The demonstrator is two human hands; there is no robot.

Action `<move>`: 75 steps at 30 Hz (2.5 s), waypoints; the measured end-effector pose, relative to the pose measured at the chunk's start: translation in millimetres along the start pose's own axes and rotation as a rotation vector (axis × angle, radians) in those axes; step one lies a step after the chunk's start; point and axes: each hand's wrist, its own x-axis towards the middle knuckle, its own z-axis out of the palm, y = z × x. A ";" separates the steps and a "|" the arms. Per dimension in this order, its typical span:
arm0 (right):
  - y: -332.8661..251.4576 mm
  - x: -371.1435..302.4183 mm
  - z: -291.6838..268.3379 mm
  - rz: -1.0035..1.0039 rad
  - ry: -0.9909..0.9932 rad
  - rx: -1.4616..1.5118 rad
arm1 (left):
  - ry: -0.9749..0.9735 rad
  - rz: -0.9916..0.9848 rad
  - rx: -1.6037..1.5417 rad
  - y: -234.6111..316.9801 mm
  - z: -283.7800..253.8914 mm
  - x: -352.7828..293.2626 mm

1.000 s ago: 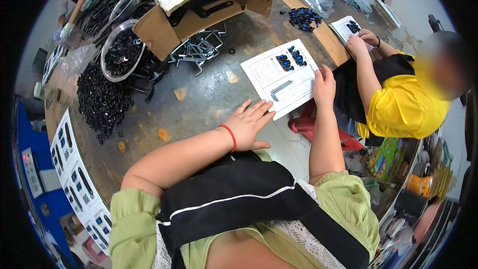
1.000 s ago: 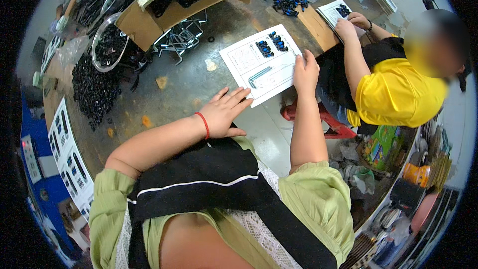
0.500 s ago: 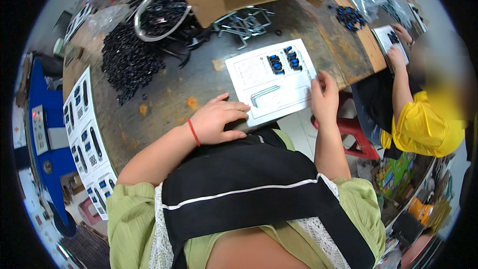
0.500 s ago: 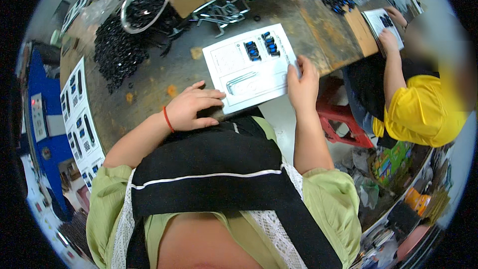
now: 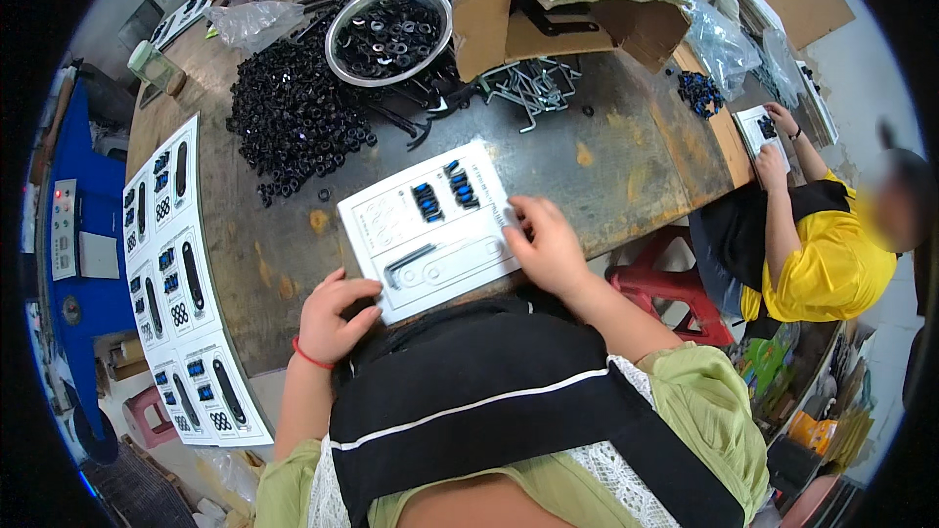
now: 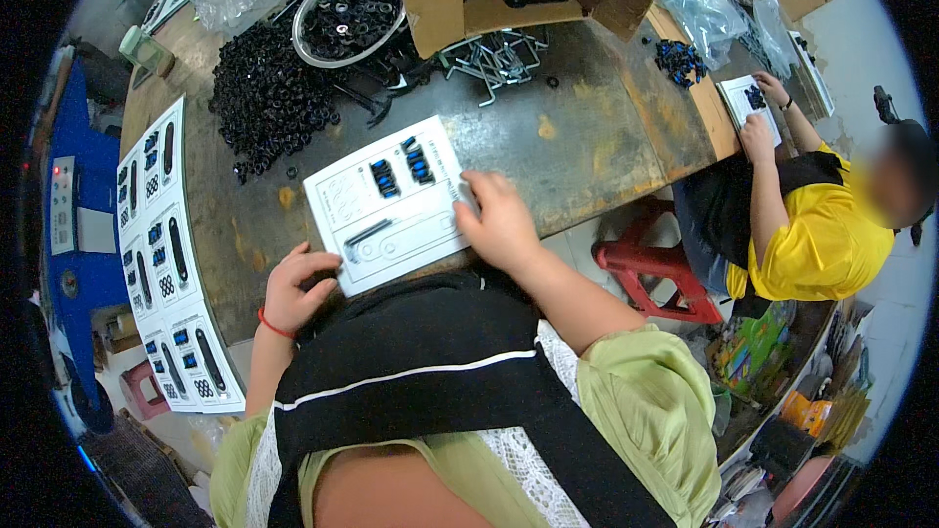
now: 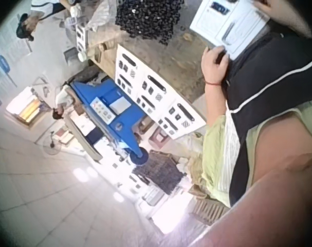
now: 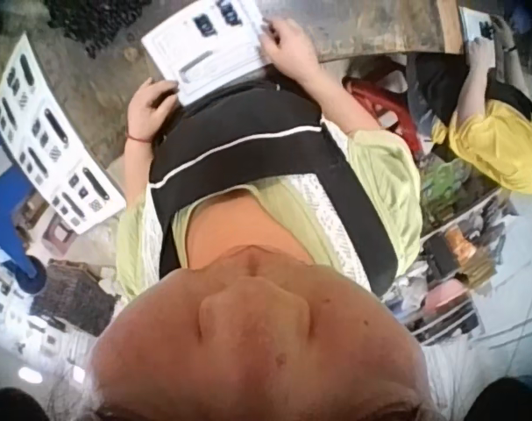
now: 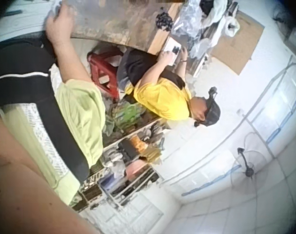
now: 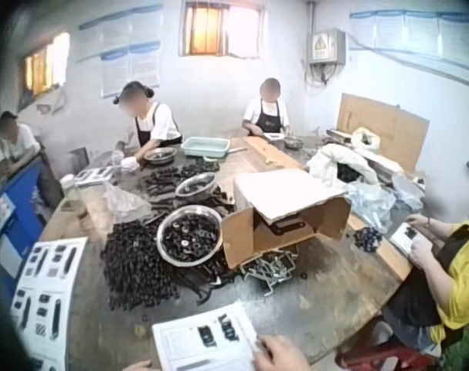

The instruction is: The person assembles door lock hardware at a workbench. They place a lock body and multiple small black rings onto a printed layout sheet, then move the completed sheet aside and repeat the process with additional components.

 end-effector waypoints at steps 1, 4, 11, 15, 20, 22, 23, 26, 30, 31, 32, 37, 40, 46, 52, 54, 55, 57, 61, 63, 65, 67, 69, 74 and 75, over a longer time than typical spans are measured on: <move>-5.9 0.7 5.5 -0.004 -0.036 0.014 | 0.020 -0.021 -0.003 -2.9 -3.6 -6.9; -14.4 4.0 20.8 -0.101 -0.051 0.023 | 0.069 -0.065 -0.010 -8.8 -13.5 -22.2; -14.7 77.6 -0.7 -0.084 -0.013 -0.157 | 0.465 -0.113 -0.038 -45.1 -24.4 -46.8; 33.1 207.0 -49.2 -0.132 0.403 -0.509 | 0.775 -0.185 0.109 -75.3 -23.0 -34.4; 88.1 321.1 -77.2 0.073 0.306 -0.665 | 0.778 -0.227 0.202 -83.1 -22.6 -18.7; 106.8 342.6 -77.6 0.044 0.238 -0.722 | 0.791 -0.209 0.220 -82.3 -21.8 -18.5; 141.1 360.8 -94.4 -0.089 0.212 -0.815 | 0.788 -0.192 0.207 -84.5 -20.4 -11.7; 147.8 376.4 -116.7 -0.350 0.175 -0.826 | 0.791 -0.227 0.222 -83.7 -19.2 -15.8; 122.7 371.0 -147.5 -0.207 -0.092 -1.011 | 0.748 -0.269 0.260 -80.6 -21.7 -21.4; 118.4 370.4 -151.4 -0.170 -0.135 -1.059 | 0.739 -0.267 0.271 -81.5 -22.1 -20.0; 114.3 368.9 -154.6 -0.144 -0.169 -1.104 | 0.742 -0.274 0.275 -82.9 -20.0 -19.4; 105.3 353.3 -143.7 -0.042 -0.289 -1.307 | 0.757 -0.252 0.284 -82.7 -21.1 -18.5; 112.9 337.2 -130.2 -0.041 -0.309 -1.396 | 0.769 -0.255 0.271 -81.6 -21.4 -15.4; 120.6 300.5 -134.2 -0.337 -0.068 -1.416 | 0.800 -0.265 0.244 -81.3 -20.0 -15.3; 111.6 258.8 -121.8 -0.245 -0.002 -1.310 | 0.782 -0.237 0.287 -84.8 -22.0 -18.4; 97.2 241.4 -123.4 -0.257 0.112 -1.208 | 0.788 -0.226 0.234 -86.3 -20.7 -18.3; 81.4 228.9 -122.5 -0.221 0.167 -1.114 | 0.796 -0.224 0.209 -86.8 -20.6 -18.5; 36.3 198.3 -115.1 -0.153 0.262 -0.911 | 0.831 -0.269 0.042 -76.8 -20.9 -17.9; -39.5 137.3 -85.1 0.225 -0.162 0.516 | 0.642 -0.222 -0.227 -10.0 -19.4 3.5; -66.7 106.3 -58.7 0.273 -0.306 0.770 | 0.406 -0.127 -0.274 29.5 -15.0 22.7; -86.8 82.0 -23.0 0.263 -0.442 0.921 | 0.182 -0.051 -0.400 41.6 4.5 35.4; -99.5 65.1 10.4 0.290 -0.548 1.083 | 0.246 0.113 -0.750 54.3 21.6 45.4; -105.4 55.2 32.5 0.282 -0.609 1.168 | 0.289 0.062 -0.995 56.3 20.7 39.7; -103.1 40.8 44.9 0.148 -0.504 0.774 | 0.472 -0.188 -1.500 51.1 14.0 13.0; -102.9 39.6 43.1 0.075 -0.450 0.708 | 0.453 -0.257 -1.481 47.8 14.1 9.0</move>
